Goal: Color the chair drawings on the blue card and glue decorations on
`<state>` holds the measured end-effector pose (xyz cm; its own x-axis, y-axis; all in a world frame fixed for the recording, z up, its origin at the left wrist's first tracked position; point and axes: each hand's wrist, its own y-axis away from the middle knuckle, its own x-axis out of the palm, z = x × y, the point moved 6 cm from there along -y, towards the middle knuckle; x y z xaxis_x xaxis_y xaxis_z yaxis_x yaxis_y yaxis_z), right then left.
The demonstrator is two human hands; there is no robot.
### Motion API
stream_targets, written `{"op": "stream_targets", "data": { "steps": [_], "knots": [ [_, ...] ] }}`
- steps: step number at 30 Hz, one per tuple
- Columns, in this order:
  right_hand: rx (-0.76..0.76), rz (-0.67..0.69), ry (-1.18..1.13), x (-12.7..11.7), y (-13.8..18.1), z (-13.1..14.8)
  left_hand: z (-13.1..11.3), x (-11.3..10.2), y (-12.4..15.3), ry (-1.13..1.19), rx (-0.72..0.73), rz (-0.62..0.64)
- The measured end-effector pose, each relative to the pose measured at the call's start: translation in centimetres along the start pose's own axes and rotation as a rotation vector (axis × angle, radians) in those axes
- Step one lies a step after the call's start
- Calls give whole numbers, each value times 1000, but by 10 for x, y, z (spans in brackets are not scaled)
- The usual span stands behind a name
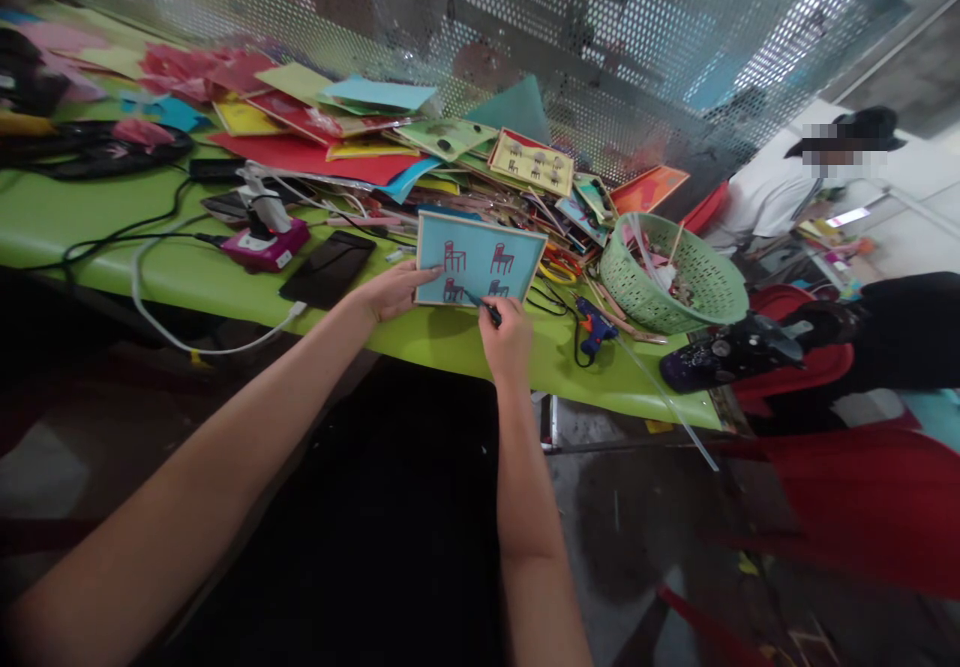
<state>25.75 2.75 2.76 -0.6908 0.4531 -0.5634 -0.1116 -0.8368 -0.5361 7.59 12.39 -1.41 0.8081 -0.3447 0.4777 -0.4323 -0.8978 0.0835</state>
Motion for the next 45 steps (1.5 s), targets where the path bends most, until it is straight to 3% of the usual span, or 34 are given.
{"op": "stream_targets", "data": {
  "steps": [12,21,45],
  "knots": [
    [-18,65,68,4,-1,1,1,-2,-1,5,4,3],
    [-39,12,54,4,-2,2,2,-3,-2,-4,-3,-7],
    [-9,83,65,8,0,-2,2,-4,-2,-5,-3,-31]
  ]
}}
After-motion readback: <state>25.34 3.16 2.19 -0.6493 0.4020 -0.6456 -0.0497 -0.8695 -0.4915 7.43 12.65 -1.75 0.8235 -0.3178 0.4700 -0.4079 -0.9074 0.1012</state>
